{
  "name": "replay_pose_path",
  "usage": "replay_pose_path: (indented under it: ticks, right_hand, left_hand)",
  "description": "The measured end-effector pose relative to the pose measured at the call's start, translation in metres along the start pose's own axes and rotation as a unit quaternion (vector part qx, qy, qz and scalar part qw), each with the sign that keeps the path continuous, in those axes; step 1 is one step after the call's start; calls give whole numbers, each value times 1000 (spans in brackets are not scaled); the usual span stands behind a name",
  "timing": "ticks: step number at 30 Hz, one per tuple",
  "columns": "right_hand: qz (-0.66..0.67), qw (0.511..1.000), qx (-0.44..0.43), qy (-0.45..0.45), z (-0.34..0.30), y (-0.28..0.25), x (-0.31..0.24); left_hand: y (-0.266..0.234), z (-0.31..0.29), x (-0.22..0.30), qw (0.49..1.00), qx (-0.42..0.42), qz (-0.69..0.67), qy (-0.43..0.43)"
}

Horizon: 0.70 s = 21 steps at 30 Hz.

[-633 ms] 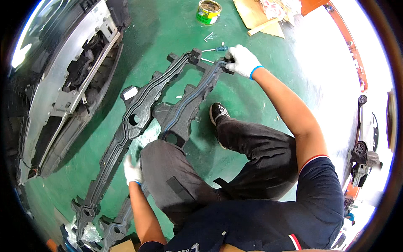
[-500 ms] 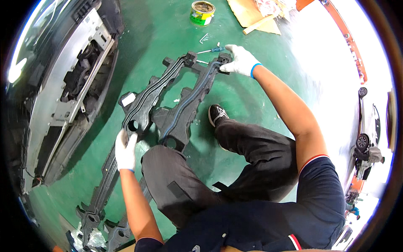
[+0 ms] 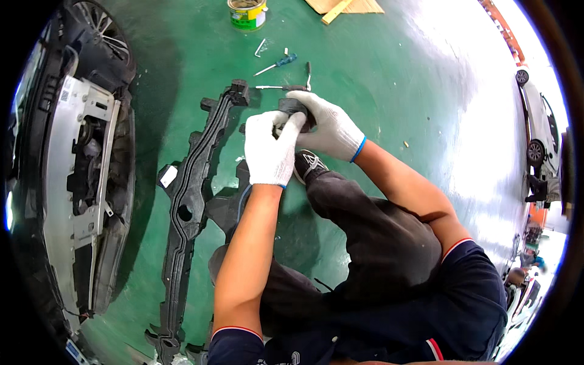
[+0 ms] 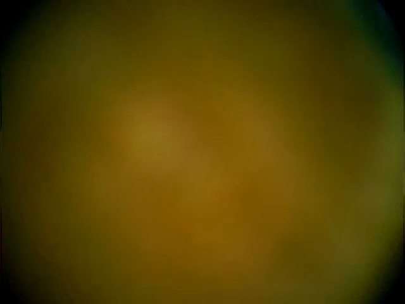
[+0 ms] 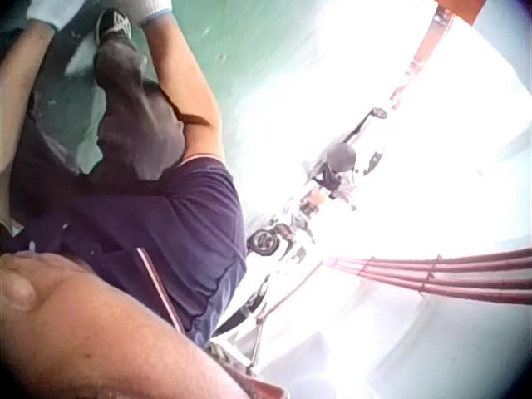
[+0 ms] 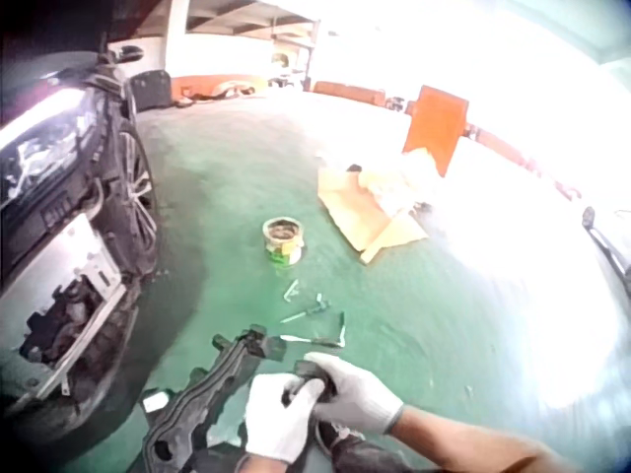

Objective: The person sits on the floor of a workshop and assembles a long, black plastic car trim piece. They insert a blue rubber seal into a groove on the trim, attach a small black plastic component, and manipulate the assembly to fit the parts together.

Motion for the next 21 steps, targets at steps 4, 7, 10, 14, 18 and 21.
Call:
replay_pose_path:
  ticks: [4,7,10,14,18,21]
  right_hand:
    - [-68,997,16,-28,1,5,-2]
    - [-44,998,25,-30,0,5,6]
    - [-22,999,20,-37,0,6,5]
    - [15,999,19,-43,-1,5,4]
    - [35,999,16,-33,-5,4,4]
    - [13,998,30,-49,-5,5,1]
  left_hand:
    - [1,4,-3,1000,-7,13,11]
    - [-1,4,3,998,-16,31,55]
    - [-5,4,5,994,-7,40,105]
    - [-8,4,2,982,4,56,181]
    - [-8,0,5,969,17,71,237]
    - [-9,0,1,975,17,59,212]
Point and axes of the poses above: each hand's wrist, its own z-axis towards the middle knuckle, its own y-axis out of the palm, x = y × z, the point moved 3 cm from there along z, towards the middle knuckle, and after that the axes turned 5 degrees about -y, right-handed, at the moved point
